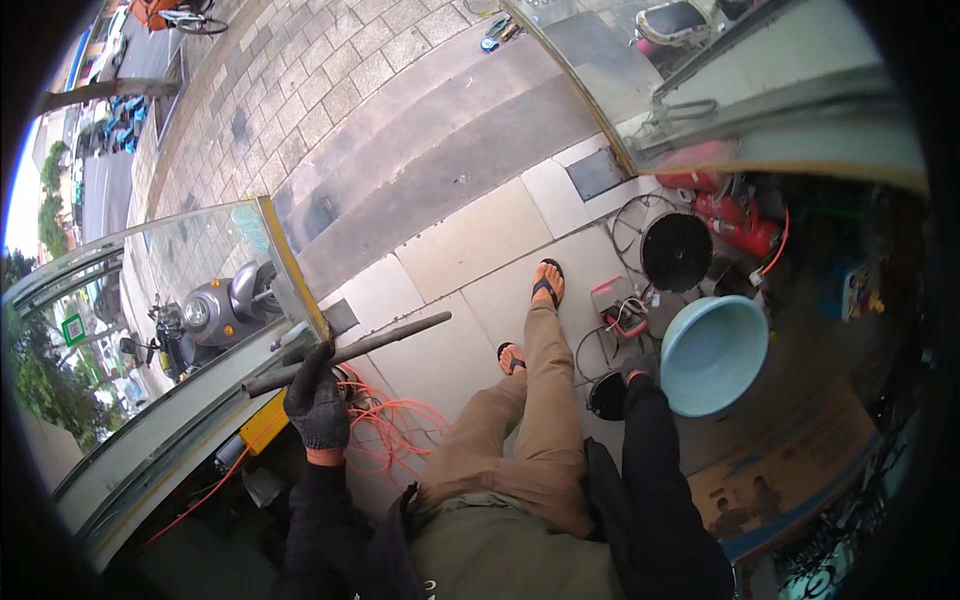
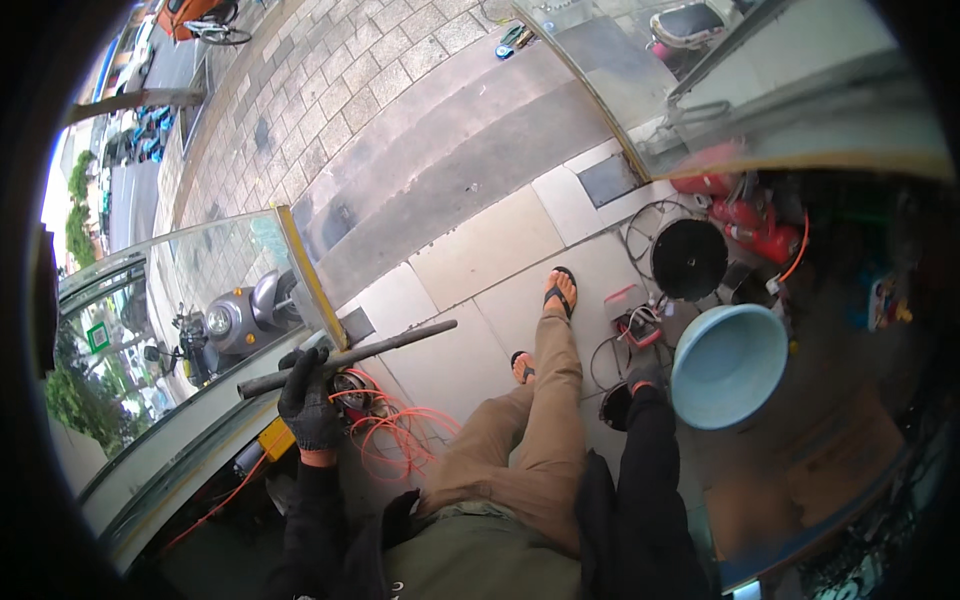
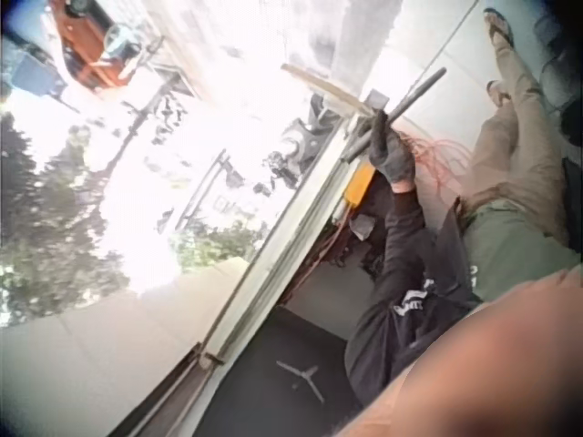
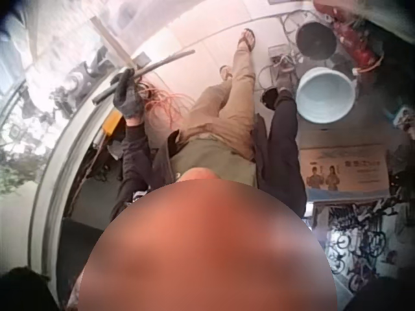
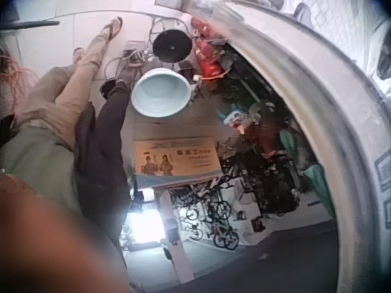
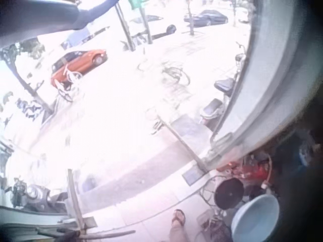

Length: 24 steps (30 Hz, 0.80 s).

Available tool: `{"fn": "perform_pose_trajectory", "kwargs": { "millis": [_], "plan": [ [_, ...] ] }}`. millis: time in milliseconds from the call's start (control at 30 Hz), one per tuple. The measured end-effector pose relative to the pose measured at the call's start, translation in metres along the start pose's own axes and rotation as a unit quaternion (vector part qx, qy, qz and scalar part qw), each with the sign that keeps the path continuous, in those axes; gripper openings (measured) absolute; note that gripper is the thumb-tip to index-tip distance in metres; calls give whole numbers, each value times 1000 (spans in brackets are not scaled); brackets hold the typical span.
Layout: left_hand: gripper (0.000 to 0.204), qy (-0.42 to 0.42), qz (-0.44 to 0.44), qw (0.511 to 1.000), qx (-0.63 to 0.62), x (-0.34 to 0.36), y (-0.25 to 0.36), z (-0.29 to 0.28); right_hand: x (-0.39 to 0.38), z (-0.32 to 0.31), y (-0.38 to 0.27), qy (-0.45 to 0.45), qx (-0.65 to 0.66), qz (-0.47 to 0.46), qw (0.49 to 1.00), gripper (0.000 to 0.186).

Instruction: The person retrieves a metal rod and a hammer from a bicycle shop and walks outside. They sit on a stool and use the hammer to tap the metal rod, then insert the rod into the seat post of a lime green bicycle. Finally, they use a tape measure to measure the rod.

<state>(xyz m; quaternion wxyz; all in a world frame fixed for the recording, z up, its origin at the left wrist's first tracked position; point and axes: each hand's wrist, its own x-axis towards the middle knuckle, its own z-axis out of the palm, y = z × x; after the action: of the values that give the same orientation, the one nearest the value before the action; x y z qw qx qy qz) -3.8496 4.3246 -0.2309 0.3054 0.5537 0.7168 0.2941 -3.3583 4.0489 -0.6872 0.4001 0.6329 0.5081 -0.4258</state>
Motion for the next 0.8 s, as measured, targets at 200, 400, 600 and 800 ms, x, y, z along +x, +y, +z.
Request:
{"fn": "perform_pose_trajectory", "kwargs": {
  "millis": [200, 400, 600, 800],
  "plan": [
    [31, 36, -7, 992, -120, 75, 48, 6, -81, -87, -28, 29, 353, 103, 929, 47],
    [38, 53, -25, 919, -389, 155, 94, -32, -177, -355, -134, 289, 333, -144, 886, 70],
    [40, 0, -77, 766, -638, 268, 114, -93, -244, -560, -237, 374, 108, -318, 865, 59],
    [44, 3, 76, 690, -719, 400, 114, -160, -288, -666, -297, 349, 157, -254, 888, 40]
  ]
}}
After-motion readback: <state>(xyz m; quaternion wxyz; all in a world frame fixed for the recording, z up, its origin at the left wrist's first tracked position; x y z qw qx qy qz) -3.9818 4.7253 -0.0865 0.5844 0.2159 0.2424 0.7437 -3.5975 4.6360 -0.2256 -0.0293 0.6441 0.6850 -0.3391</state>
